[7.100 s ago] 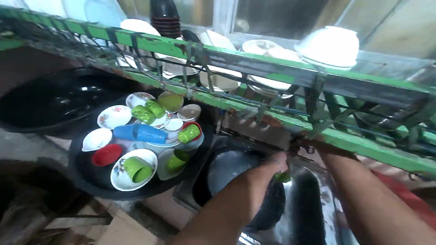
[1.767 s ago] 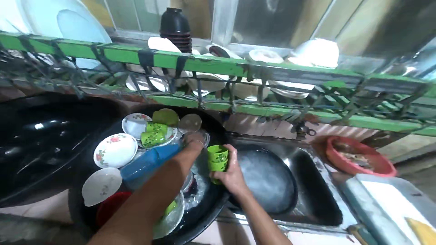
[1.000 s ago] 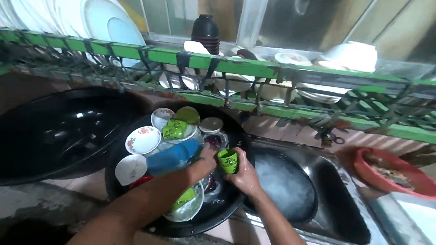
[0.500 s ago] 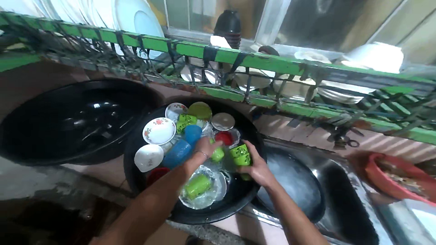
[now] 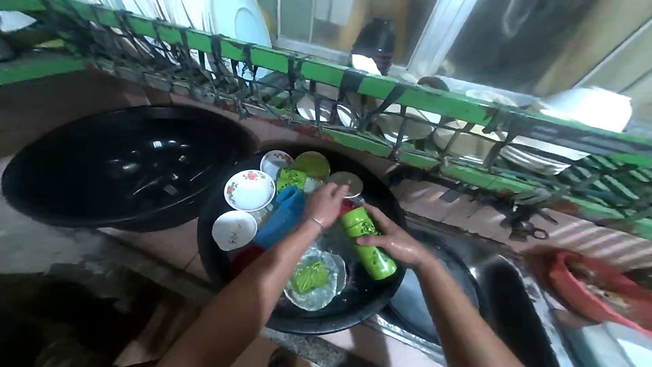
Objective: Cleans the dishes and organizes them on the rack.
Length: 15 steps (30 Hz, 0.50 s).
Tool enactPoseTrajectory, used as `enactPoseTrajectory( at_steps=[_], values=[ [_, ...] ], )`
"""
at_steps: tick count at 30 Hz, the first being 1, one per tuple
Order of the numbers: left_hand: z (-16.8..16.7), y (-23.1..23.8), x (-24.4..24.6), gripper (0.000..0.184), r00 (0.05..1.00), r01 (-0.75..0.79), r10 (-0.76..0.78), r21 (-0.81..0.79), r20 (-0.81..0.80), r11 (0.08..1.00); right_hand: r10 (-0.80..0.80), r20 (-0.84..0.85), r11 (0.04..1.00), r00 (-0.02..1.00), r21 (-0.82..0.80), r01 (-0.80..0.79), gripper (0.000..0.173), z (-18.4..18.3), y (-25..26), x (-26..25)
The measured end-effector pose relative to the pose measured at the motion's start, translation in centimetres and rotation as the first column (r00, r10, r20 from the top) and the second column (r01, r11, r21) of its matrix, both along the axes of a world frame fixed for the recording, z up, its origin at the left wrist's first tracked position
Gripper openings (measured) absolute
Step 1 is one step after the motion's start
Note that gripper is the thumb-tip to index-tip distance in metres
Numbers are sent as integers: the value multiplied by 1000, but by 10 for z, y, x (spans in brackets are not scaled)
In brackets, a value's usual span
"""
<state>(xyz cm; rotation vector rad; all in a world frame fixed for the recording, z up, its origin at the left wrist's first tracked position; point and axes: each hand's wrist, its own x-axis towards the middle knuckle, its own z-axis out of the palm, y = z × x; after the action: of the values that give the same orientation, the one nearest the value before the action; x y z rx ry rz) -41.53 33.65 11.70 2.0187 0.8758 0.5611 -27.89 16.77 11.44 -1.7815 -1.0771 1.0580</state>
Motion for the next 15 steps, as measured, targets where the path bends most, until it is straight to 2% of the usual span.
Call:
enactPoseTrajectory(
  at_steps=[1, 3, 6, 8, 10, 12, 13, 15],
  values=[
    [-1, 24, -4, 39, 991, -108, 114, 81, -68, 991, -56, -53, 998, 997, 40, 58, 89, -12, -6, -1],
    [-7, 74, -13, 52, 928, -284, 301, 107, -218, 953, -141, -139, 985, 980, 80, 154, 89, -30, -17, -2],
    [-22, 110, -19, 69, 804, -321, 283, 18, -523, 947, -204, -194, 968, 959, 103, 227, 91, -45, -28, -5],
    [-32, 108, -14, 74, 779, -316, 288, 48, -556, 948, -226, -198, 958, 954, 132, 254, 92, -46, -28, -7],
    [-29, 89, -2, 63, 822, -205, 260, 162, -506, 965, -252, -188, 948, 949, 152, 281, 93, -48, -27, -7],
    [-28, 65, 11, 46, 861, 4, 161, 322, -482, 947, -257, -149, 949, 955, 147, 279, 94, -50, -28, -8],
    [-27, 52, 16, 42, 862, 118, 98, 383, -498, 916, -253, -126, 952, 959, 144, 270, 96, -51, -28, -8],
    [-24, 30, 27, 40, 805, 350, -30, 435, -593, 830, -245, -89, 957, 965, 138, 255, 96, -52, -26, -9]
  ],
)
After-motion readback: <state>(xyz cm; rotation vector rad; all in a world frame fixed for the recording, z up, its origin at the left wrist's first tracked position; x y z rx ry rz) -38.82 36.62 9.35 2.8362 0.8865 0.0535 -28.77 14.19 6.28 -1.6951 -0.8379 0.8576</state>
